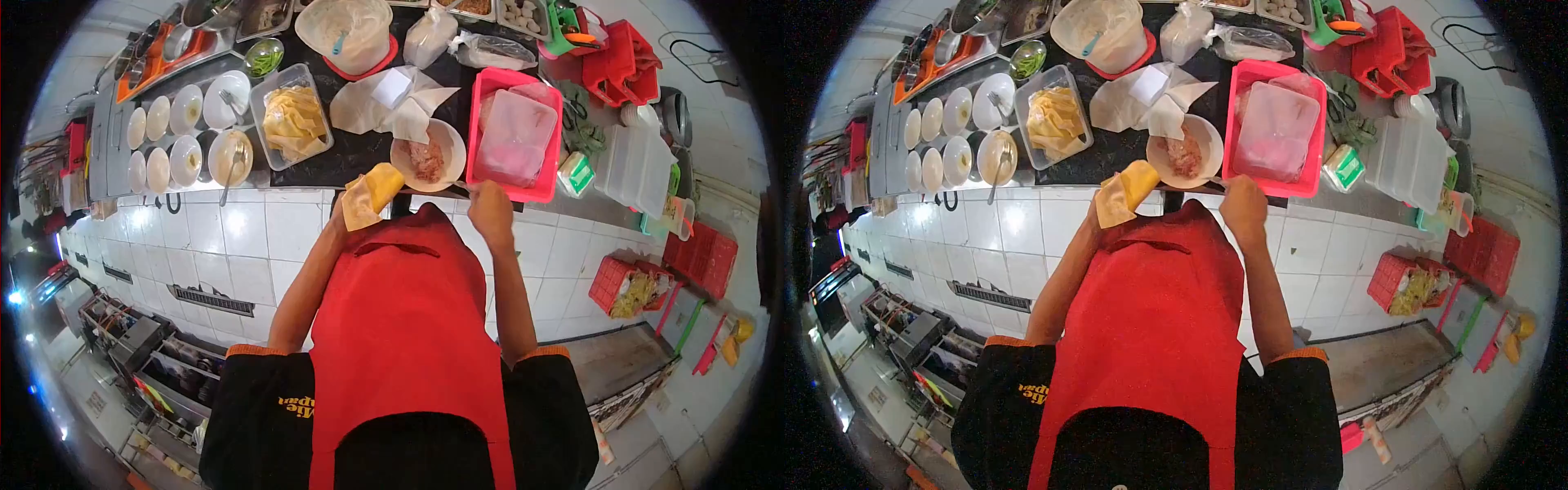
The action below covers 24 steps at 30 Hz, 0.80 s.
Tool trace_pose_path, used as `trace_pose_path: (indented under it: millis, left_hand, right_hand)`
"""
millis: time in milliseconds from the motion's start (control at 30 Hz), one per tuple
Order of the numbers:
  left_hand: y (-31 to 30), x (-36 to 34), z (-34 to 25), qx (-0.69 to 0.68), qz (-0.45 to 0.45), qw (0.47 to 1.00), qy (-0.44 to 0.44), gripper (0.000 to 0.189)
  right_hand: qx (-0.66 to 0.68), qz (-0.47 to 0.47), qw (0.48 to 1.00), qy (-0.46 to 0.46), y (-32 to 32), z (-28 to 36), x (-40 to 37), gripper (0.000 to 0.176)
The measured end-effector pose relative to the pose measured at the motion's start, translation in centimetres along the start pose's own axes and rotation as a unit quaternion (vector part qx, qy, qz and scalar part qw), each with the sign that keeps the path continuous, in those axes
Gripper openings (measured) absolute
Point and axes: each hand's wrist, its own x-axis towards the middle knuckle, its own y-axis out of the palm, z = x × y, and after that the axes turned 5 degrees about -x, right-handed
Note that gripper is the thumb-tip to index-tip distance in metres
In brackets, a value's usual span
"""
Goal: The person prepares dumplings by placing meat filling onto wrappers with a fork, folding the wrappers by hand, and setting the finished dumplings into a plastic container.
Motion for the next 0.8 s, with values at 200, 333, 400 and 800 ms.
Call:
trace_pose_path:
  millis: [200, 333, 400, 800]
  left_hand:
    - [0.1, 1.0, 0.3, 0.097, -0.003, 0.995, 0.0, 0.045]
    - [0.2, 0.1, -0.1, 0.157, -0.07, 0.985, 0.024, 0.043]
    - [1.2, -0.2, 0.3, 0.179, -0.099, 0.978, 0.034, 0.042]
    - [3.9, -0.6, 1.1, 0.286, -0.155, 0.945, 0.026, 0.044]
  right_hand:
    - [0.008, -0.093, 0.995, -0.035, 2.6, 1.8, 0.0, 0.041]
    - [-0.025, -0.134, 0.991, -0.001, 3.7, 1.8, 0.0, 0.04]
    - [-0.048, -0.07, 0.996, -0.027, 2.9, 1.9, -0.4, 0.038]
    - [0.085, -0.028, 0.992, -0.088, 3.6, -0.7, 0.4, 0.039]
